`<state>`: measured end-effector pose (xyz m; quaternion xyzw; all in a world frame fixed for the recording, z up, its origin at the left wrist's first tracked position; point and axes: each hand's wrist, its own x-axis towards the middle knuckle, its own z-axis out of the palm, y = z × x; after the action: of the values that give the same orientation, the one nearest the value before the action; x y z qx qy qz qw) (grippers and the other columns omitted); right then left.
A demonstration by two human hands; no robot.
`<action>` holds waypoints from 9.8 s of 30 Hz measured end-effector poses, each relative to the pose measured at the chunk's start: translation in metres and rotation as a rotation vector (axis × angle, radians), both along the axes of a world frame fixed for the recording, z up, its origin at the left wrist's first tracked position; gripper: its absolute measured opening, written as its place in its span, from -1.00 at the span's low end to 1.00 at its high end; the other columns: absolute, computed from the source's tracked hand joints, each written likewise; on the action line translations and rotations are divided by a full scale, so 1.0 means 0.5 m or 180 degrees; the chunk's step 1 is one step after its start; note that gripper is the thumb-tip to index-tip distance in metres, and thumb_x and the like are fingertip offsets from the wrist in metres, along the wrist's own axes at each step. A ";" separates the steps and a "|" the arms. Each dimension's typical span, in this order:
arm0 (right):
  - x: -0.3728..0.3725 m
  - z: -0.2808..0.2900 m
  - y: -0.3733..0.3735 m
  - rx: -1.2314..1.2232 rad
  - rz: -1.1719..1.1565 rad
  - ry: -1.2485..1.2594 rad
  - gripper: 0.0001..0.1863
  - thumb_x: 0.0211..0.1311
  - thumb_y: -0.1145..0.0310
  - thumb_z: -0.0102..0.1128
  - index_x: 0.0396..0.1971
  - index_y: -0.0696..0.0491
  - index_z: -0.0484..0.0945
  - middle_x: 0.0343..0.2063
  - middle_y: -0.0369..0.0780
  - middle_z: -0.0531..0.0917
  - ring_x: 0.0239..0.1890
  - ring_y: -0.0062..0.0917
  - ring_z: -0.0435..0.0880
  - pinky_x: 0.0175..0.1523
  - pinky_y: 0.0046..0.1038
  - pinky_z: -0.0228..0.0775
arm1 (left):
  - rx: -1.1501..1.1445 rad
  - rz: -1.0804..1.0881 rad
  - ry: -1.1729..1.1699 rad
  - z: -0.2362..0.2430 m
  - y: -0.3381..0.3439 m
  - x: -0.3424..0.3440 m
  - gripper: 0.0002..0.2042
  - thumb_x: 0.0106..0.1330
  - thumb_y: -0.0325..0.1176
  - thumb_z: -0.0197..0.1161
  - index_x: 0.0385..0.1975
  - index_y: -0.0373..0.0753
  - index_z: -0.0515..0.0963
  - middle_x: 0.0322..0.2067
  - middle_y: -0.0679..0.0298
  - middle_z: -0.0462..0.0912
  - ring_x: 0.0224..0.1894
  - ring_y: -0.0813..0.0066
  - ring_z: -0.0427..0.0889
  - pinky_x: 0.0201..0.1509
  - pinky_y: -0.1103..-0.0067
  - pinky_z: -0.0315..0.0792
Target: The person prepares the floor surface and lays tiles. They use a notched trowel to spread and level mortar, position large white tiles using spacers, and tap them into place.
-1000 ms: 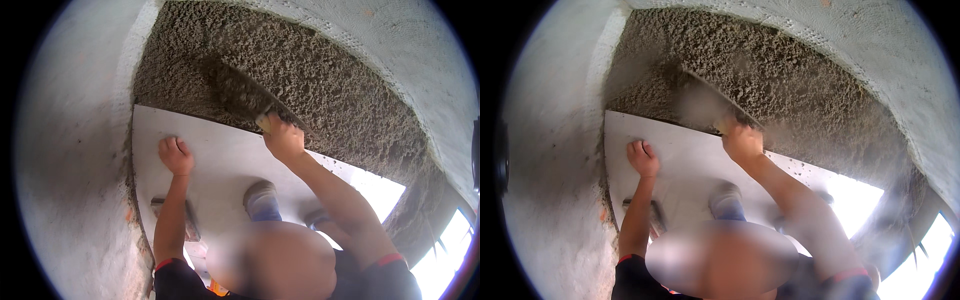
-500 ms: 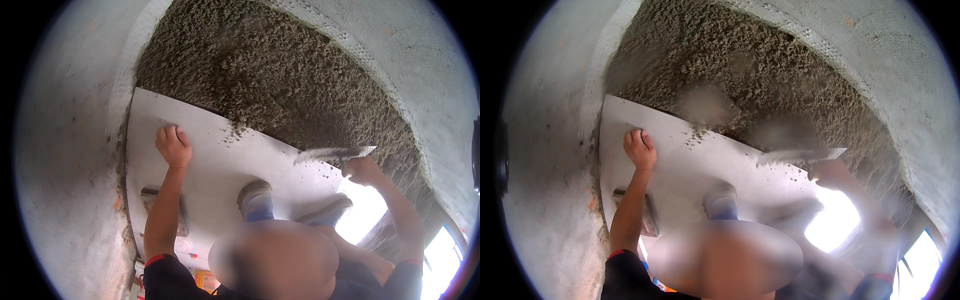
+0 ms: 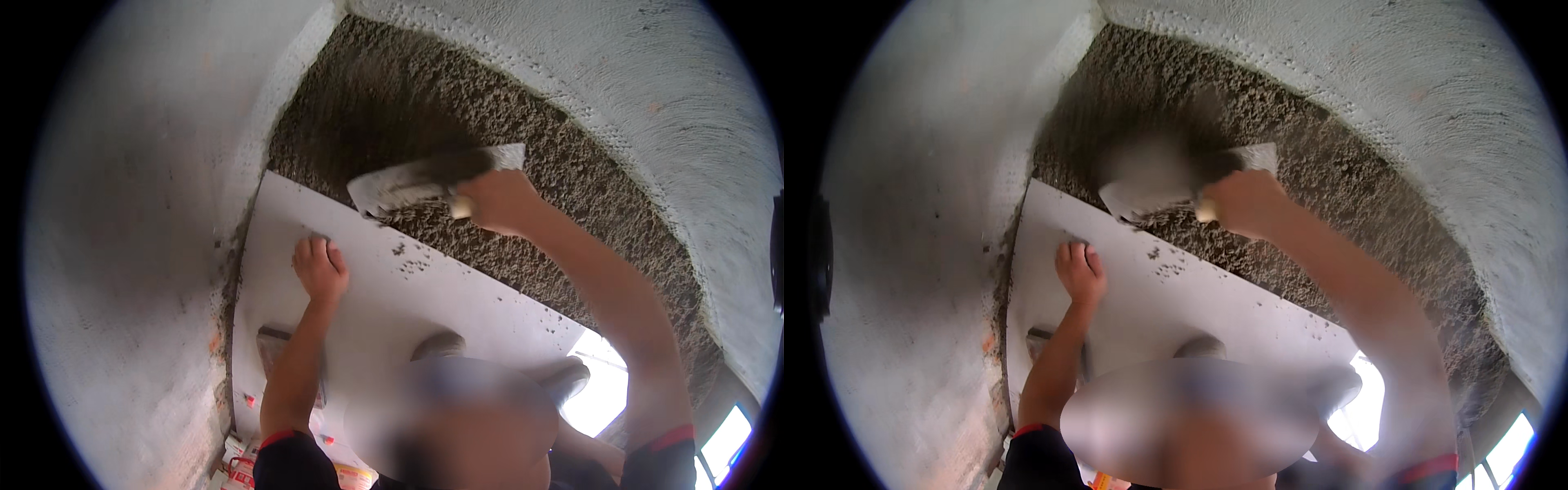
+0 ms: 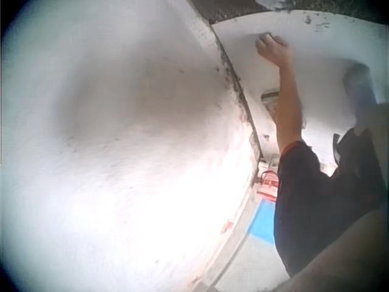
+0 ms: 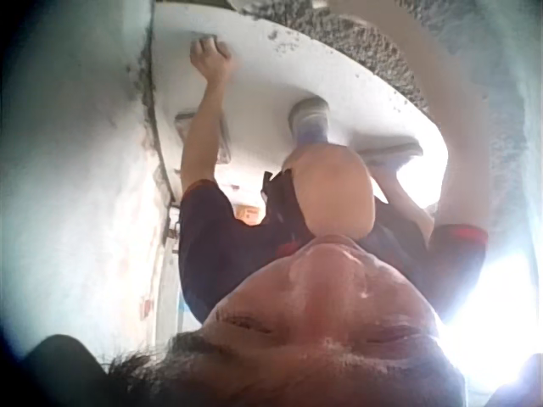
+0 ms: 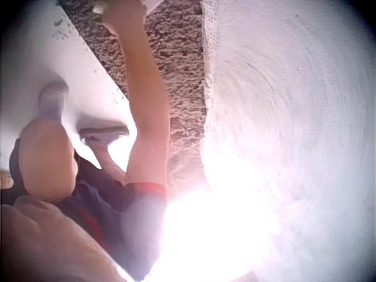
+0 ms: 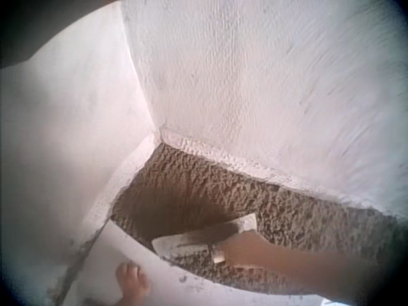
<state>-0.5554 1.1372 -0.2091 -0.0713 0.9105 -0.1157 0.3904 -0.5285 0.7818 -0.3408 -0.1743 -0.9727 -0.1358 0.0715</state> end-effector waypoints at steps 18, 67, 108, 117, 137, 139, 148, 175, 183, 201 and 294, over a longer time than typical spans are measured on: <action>-0.015 -0.060 -0.191 -0.2450 -0.2546 0.0429 -0.49 0.34 -0.03 0.16 -0.02 0.12 0.43 -0.25 0.10 0.67 -0.20 0.06 0.68 -0.06 -0.09 0.52 | 0.0158 -0.0010 -0.0086 0.025 0.011 0.001 -0.82 0.36 -0.28 0.06 -0.39 -0.27 0.39 -0.34 0.03 0.41 -0.25 -0.09 0.41 -0.17 0.12 0.29; -0.176 -0.094 -0.165 -0.5143 -0.4632 -0.0572 -0.68 0.42 0.01 0.07 -0.20 -0.02 0.41 -0.58 -0.34 0.41 -0.70 -0.63 0.33 -0.54 -0.45 0.28 | 0.0059 -0.0115 0.0052 0.005 0.014 -0.007 -0.89 0.29 -0.32 0.10 -0.38 -0.21 0.39 -0.35 0.12 0.46 -0.23 0.00 0.43 -0.19 0.13 0.29; 0.360 -0.010 -0.074 -0.3217 -0.4305 -0.0293 -0.60 0.17 0.22 0.33 -0.11 0.18 0.54 -0.39 -0.21 0.68 -0.38 -0.47 0.65 -0.30 -0.34 0.47 | 0.1716 0.0604 -0.1253 0.133 0.145 0.193 -0.43 0.61 -0.03 -0.34 0.29 -0.47 0.20 0.29 -0.16 0.22 0.36 -0.03 0.24 0.45 0.19 0.11; 0.280 -0.105 -0.163 -0.3097 -0.4570 0.0545 -0.48 0.09 0.07 0.27 -0.10 0.19 0.52 -0.39 -0.04 0.66 -0.27 -0.28 0.66 -0.11 -0.26 0.50 | 0.0937 0.0533 -0.1270 0.065 -0.010 0.269 -0.40 0.58 -0.01 -0.16 0.33 -0.45 0.14 0.32 -0.19 0.14 0.37 -0.08 0.19 0.42 0.15 0.10; 0.671 -0.047 0.196 -0.4715 -0.6071 0.0374 -0.80 0.38 0.26 0.06 -0.12 0.03 0.50 -0.58 -0.38 0.51 -0.67 -0.74 0.43 -0.68 -0.65 0.20 | 0.0110 0.0096 -0.0114 0.024 0.030 0.170 -0.48 0.52 -0.07 -0.04 0.24 -0.42 0.27 0.31 -0.22 0.21 0.36 -0.21 0.20 0.42 0.05 0.09; 0.525 -0.058 0.102 -0.4595 -0.5653 -0.0491 -0.65 0.33 0.23 0.20 0.03 0.05 0.46 -0.48 -0.36 0.55 -0.62 -0.72 0.47 -0.61 -0.64 0.35 | 0.0108 0.0062 -0.0099 0.032 0.029 0.170 -0.49 0.51 -0.09 -0.03 0.23 -0.41 0.29 0.30 -0.23 0.22 0.36 -0.21 0.20 0.41 0.06 0.11; 0.058 -0.106 -0.294 -0.2835 -0.3054 0.0943 -0.52 0.25 0.05 0.22 -0.02 0.12 0.44 -0.28 0.04 0.69 -0.17 -0.10 0.69 -0.04 -0.16 0.50 | 0.0349 0.0114 -0.0120 0.038 0.048 0.168 -0.45 0.53 0.02 -0.10 0.19 -0.41 0.34 0.29 -0.20 0.27 0.34 -0.20 0.25 0.37 0.00 0.16; 0.184 0.049 0.068 -0.1210 -0.2715 0.1694 -0.82 0.31 0.43 0.13 -0.10 0.00 0.50 -0.23 -0.27 0.57 -0.31 -0.47 0.62 -0.23 -0.38 0.53 | 0.0135 0.0156 -0.0100 0.053 0.013 0.156 -0.46 0.49 -0.04 -0.02 0.20 -0.42 0.30 0.28 -0.20 0.27 0.36 -0.25 0.20 0.38 -0.02 0.12; -0.235 0.005 -0.008 0.0889 -0.0705 0.1293 -0.48 0.25 0.52 0.18 0.23 0.06 0.33 -0.09 -0.16 0.64 -0.13 -0.41 0.68 -0.04 -0.31 0.63 | 0.0332 0.0230 -0.0302 0.044 0.032 0.172 -0.45 0.51 0.01 -0.08 0.21 -0.38 0.32 0.29 -0.14 0.28 0.37 -0.23 0.20 0.39 -0.03 0.11; 0.753 0.063 0.567 0.2111 -0.2916 0.0627 -0.66 0.25 0.29 0.07 0.03 -0.09 0.53 -0.14 -0.11 0.68 -0.12 -0.14 0.69 -0.02 -0.08 0.49 | 0.0331 0.0162 -0.0032 0.028 0.020 0.170 -0.43 0.49 0.00 -0.02 0.24 -0.38 0.29 0.30 -0.19 0.24 0.36 -0.25 0.20 0.37 -0.02 0.12; 1.374 -0.110 0.381 -0.3611 -0.3855 -0.0696 -0.58 0.10 0.03 0.26 -0.25 0.11 0.64 -0.40 -0.11 0.72 -0.29 -0.33 0.72 -0.16 -0.24 0.55 | -0.3720 0.0037 -0.2640 0.279 0.118 0.505 -0.63 0.41 -0.18 0.11 0.06 -0.29 0.54 0.13 -0.07 0.49 0.22 0.10 0.47 0.25 0.32 0.36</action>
<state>0.1314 1.3280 -0.2641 0.2562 0.5520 -0.7525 0.2517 -0.2762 0.8408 -0.2011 -0.1130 -0.8343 0.3527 -0.4084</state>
